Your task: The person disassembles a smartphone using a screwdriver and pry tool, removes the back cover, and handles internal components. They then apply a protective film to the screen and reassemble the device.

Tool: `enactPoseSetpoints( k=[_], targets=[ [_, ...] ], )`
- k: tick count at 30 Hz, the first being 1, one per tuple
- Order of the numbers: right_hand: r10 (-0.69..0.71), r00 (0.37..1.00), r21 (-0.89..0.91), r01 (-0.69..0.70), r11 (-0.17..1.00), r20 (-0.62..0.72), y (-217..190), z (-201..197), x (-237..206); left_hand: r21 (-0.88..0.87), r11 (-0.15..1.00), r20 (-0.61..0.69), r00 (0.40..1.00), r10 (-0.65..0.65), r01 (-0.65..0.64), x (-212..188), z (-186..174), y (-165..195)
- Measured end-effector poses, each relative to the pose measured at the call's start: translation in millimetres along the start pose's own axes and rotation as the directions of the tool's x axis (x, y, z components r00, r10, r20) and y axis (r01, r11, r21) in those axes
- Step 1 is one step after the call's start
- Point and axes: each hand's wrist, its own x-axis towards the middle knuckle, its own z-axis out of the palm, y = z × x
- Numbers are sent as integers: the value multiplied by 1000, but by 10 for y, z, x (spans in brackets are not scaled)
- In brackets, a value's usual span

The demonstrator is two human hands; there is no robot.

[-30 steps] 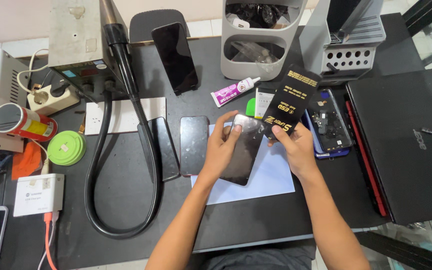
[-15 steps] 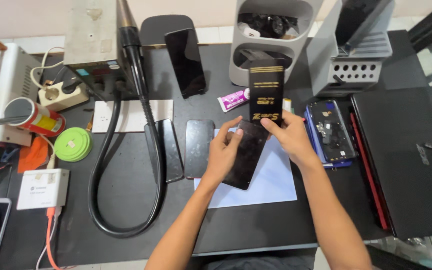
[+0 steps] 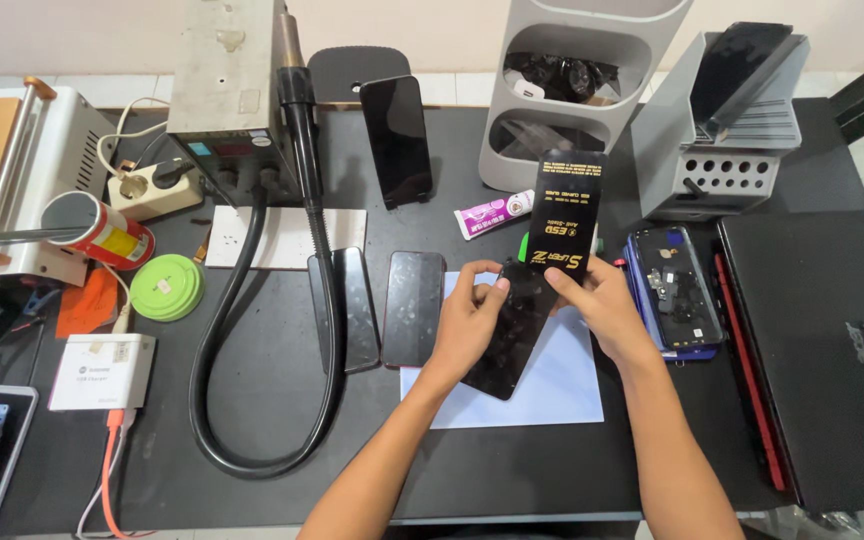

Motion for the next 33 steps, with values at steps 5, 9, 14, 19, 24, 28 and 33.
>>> enactPoseSetpoints(
  k=[5, 9, 14, 19, 24, 28, 33],
  targets=[
    [-6, 1000, -50, 5, 999, -28, 48, -28, -1, -38, 999, 16, 1000, -2, 2, 7, -4, -30],
    [5, 998, -31, -7, 999, -60, 45, -30, -1, -52, 998, 31, 999, 28, -26, 20, -23, -57],
    [12, 996, 7, -11, 1000, -86, 15, -12, -7, -44, 998, 62, 997, 54, -52, 68, -59, -81],
    [31, 996, 27, -29, 999, -82, -13, -1, -4, -80, 996, 84, 996, -20, 27, 96, -82, -94],
    [12, 998, 25, -10, 1000, -57, -55, 13, -3, -135, 988, 117, 991, -65, 81, 116, -88, -74],
    [6, 999, 10, -6, 1000, -53, -78, 34, 4, -144, 988, 130, 991, -45, 64, 116, -92, -42],
    [23, 998, 10, -23, 1000, -60, -113, 39, -11, -101, 992, 123, 990, -69, 82, 101, -89, 15]
  ],
)
